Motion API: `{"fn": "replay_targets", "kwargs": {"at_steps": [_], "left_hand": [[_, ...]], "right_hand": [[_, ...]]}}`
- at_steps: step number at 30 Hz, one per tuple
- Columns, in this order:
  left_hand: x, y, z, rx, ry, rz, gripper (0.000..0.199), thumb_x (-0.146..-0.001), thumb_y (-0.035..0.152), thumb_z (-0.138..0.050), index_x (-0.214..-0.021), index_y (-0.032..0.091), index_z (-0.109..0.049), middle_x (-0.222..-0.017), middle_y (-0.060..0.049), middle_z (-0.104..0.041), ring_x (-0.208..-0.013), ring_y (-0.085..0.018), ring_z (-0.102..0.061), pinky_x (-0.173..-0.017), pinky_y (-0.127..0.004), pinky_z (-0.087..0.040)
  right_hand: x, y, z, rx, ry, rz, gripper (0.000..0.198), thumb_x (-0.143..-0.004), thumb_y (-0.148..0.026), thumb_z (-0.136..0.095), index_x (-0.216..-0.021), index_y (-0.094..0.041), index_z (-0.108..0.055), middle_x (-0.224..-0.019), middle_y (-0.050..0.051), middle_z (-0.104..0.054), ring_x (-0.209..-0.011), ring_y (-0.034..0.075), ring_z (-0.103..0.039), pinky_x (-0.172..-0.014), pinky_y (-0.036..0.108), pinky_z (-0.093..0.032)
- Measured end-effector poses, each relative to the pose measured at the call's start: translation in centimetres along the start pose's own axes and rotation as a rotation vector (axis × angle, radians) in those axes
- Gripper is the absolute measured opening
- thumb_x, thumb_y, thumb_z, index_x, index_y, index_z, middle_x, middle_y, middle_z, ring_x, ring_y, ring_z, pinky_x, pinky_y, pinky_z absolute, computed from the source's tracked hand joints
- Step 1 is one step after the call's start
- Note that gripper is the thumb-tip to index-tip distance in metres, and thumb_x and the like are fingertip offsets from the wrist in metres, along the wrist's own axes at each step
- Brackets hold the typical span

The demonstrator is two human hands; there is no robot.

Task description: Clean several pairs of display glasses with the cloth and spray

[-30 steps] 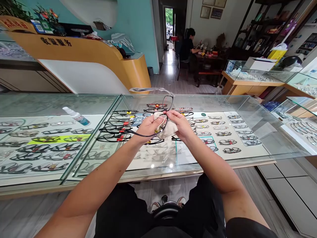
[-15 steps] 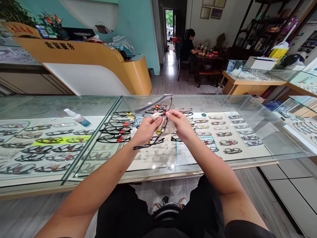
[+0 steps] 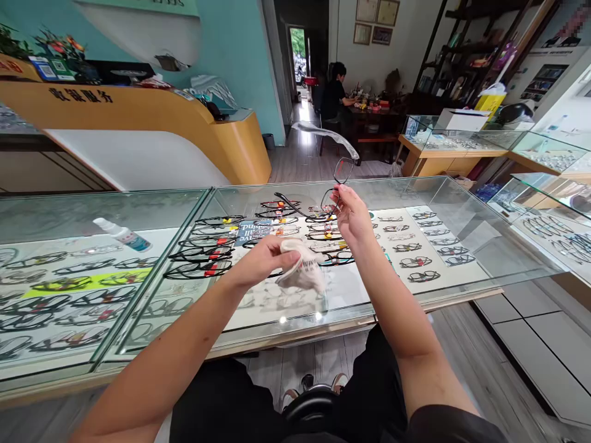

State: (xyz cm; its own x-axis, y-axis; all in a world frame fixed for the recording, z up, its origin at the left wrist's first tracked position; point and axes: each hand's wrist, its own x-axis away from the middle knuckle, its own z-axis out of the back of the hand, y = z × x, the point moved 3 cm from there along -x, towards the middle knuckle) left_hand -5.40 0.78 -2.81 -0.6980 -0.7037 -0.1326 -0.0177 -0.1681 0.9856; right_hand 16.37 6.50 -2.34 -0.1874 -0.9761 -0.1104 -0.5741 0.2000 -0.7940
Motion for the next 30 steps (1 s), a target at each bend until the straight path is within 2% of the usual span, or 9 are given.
{"fn": "replay_targets", "kwargs": {"at_steps": [2, 5, 10, 15, 17, 19, 23, 25, 30], "left_hand": [[0.1, -0.1, -1.2, 0.012, -0.152, 0.052, 0.054, -0.087, 0.069, -0.082, -0.088, 0.014, -0.081, -0.077, -0.008, -0.073, -0.067, -0.018, -0.062, -0.063, -0.029, -0.05], [0.0, -1.2, -2.7, -0.05, -0.261, 0.118, 0.053, -0.084, 0.067, -0.085, -0.085, 0.015, -0.077, -0.076, -0.006, -0.069, -0.069, -0.017, -0.061, -0.063, -0.028, -0.046], [-0.3, -3.3, -3.5, -0.433, -0.224, 0.151, 0.046, -0.09, 0.064, -0.08, -0.085, 0.019, -0.073, -0.073, 0.0, -0.064, -0.067, -0.017, -0.055, -0.063, -0.029, -0.035], [-0.2, -3.2, -3.8, -0.792, -0.204, -0.02, 0.05, -0.102, 0.069, -0.064, -0.089, 0.021, -0.071, -0.084, -0.005, -0.075, -0.078, -0.023, -0.065, -0.068, -0.033, -0.034], [-0.1, -2.6, -3.7, -0.821, -0.113, -0.114, 0.049, -0.107, 0.067, -0.058, -0.099, 0.022, -0.075, -0.092, -0.007, -0.079, -0.085, -0.024, -0.07, -0.074, -0.033, -0.039], [0.2, -1.9, -3.3, -0.788, 0.058, -0.183, 0.046, -0.109, 0.063, -0.057, -0.121, 0.023, -0.075, -0.095, -0.005, -0.081, -0.084, -0.022, -0.072, -0.078, -0.033, -0.044], [0.8, -1.1, -2.5, -0.709, 0.4, -0.303, 0.054, -0.109, 0.055, -0.063, -0.154, 0.025, -0.058, -0.094, 0.0, -0.082, -0.076, -0.016, -0.072, -0.076, -0.029, -0.051], [0.9, -1.1, -2.3, -0.723, 0.483, -0.368, 0.05, -0.11, 0.049, -0.063, -0.154, 0.025, -0.059, -0.098, 0.0, -0.083, -0.075, -0.014, -0.073, -0.075, -0.027, -0.053], [0.6, -1.3, -2.1, -0.811, 0.555, -0.47, 0.03, -0.113, 0.038, -0.061, -0.134, 0.023, -0.076, -0.107, -0.003, -0.087, -0.076, -0.014, -0.078, -0.072, -0.026, -0.056]], "right_hand": [[0.0, -0.1, 0.0, -0.002, -0.016, 0.006, 0.028, -0.08, -0.042, -0.092, -0.096, -0.028, -0.074, -0.098, -0.002, -0.078, -0.097, 0.015, -0.072, -0.077, 0.027, -0.053], [0.2, -0.2, -0.3, -0.007, -0.054, 0.012, 0.025, -0.082, -0.041, -0.09, -0.094, -0.027, -0.073, -0.105, -0.002, -0.078, -0.094, 0.013, -0.07, -0.078, 0.026, -0.053], [0.5, 0.0, -0.4, -0.011, -0.047, -0.016, 0.028, -0.079, -0.039, -0.093, -0.089, -0.026, -0.07, -0.096, -0.004, -0.074, -0.077, 0.01, -0.062, -0.068, 0.024, -0.05], [0.5, 0.0, -0.3, 0.006, -0.019, -0.024, 0.028, -0.079, -0.039, -0.092, -0.087, -0.027, -0.068, -0.092, -0.004, -0.071, -0.075, 0.011, -0.06, -0.066, 0.025, -0.049], [0.5, -0.1, -0.3, 0.006, -0.013, -0.009, 0.029, -0.078, -0.039, -0.093, -0.085, -0.026, -0.067, -0.09, -0.004, -0.069, -0.076, 0.011, -0.06, -0.066, 0.025, -0.049], [0.8, -0.2, -0.5, 0.02, -0.012, 0.03, 0.032, -0.076, -0.04, -0.095, -0.084, -0.026, -0.067, -0.089, -0.004, -0.067, -0.078, 0.011, -0.06, -0.068, 0.025, -0.049], [2.0, 0.1, -1.4, 0.133, -0.03, 0.17, 0.036, -0.076, -0.048, -0.096, -0.083, -0.027, -0.067, -0.083, -0.003, -0.061, -0.078, 0.014, -0.056, -0.074, 0.028, -0.049], [2.8, 0.6, -2.0, 0.187, -0.051, 0.219, 0.038, -0.077, -0.053, -0.095, -0.083, -0.027, -0.067, -0.082, -0.003, -0.06, -0.077, 0.014, -0.053, -0.077, 0.029, -0.048], [4.1, 1.8, -2.8, 0.216, -0.086, 0.236, 0.037, -0.079, -0.053, -0.094, -0.086, -0.026, -0.069, -0.088, -0.003, -0.062, -0.084, 0.015, -0.056, -0.082, 0.03, -0.048]]}}
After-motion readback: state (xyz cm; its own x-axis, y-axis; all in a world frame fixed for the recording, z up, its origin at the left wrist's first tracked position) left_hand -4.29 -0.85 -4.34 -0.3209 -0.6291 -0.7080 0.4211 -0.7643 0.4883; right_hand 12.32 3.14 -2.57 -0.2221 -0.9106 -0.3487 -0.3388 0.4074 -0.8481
